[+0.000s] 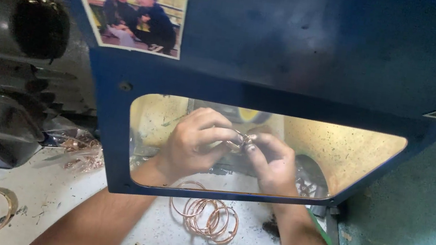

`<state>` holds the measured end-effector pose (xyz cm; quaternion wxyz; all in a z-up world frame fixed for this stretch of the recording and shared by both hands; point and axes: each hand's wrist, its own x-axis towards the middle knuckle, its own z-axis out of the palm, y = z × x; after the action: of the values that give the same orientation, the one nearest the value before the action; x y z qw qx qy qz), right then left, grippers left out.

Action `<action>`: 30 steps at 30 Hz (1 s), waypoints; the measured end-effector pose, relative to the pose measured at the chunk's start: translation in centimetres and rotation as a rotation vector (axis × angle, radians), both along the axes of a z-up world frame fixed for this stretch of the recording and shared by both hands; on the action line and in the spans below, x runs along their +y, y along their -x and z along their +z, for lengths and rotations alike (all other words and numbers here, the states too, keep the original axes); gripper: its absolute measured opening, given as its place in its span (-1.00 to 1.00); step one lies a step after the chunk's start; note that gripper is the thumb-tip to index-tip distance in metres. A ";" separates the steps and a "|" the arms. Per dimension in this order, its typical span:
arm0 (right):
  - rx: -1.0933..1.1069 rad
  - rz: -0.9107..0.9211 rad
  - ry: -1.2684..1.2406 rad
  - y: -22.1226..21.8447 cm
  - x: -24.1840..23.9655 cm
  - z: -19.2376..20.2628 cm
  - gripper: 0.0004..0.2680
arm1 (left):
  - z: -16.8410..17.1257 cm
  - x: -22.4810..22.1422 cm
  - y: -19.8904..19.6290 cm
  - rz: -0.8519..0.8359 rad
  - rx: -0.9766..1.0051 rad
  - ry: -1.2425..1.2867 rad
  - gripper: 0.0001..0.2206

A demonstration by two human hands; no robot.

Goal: Polishing a jewelry piece using a bench-mounted wheel and weighing it on a digital scale.

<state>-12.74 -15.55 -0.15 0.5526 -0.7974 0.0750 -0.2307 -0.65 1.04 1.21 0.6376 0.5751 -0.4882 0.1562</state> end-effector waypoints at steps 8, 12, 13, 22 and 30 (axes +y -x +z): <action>-0.170 0.098 0.248 -0.2 -1.1 3.1 -0.90 | 0.4 0.1 -0.7 -0.384 0.327 -0.125 -0.87; -0.175 0.163 0.258 -0.1 -1.3 3.6 -0.91 | -0.3 0.1 -1.1 -0.449 0.424 -0.115 -0.87; -0.175 0.162 0.256 -0.1 -1.3 3.6 -0.91 | -0.3 0.1 -1.0 -0.450 0.425 -0.118 -0.87; -0.202 0.183 0.284 -0.6 -1.4 3.5 -0.92 | 0.1 -0.1 -0.6 -0.389 0.412 -0.139 -0.90; -0.238 0.211 0.304 -1.1 -1.4 2.8 -0.78 | -0.1 0.1 -1.1 -0.337 0.400 -0.181 -0.91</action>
<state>-11.60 -16.99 2.63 0.4521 -0.8421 -0.1100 -0.2726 0.41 1.17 1.08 0.6844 0.5599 -0.4532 -0.1130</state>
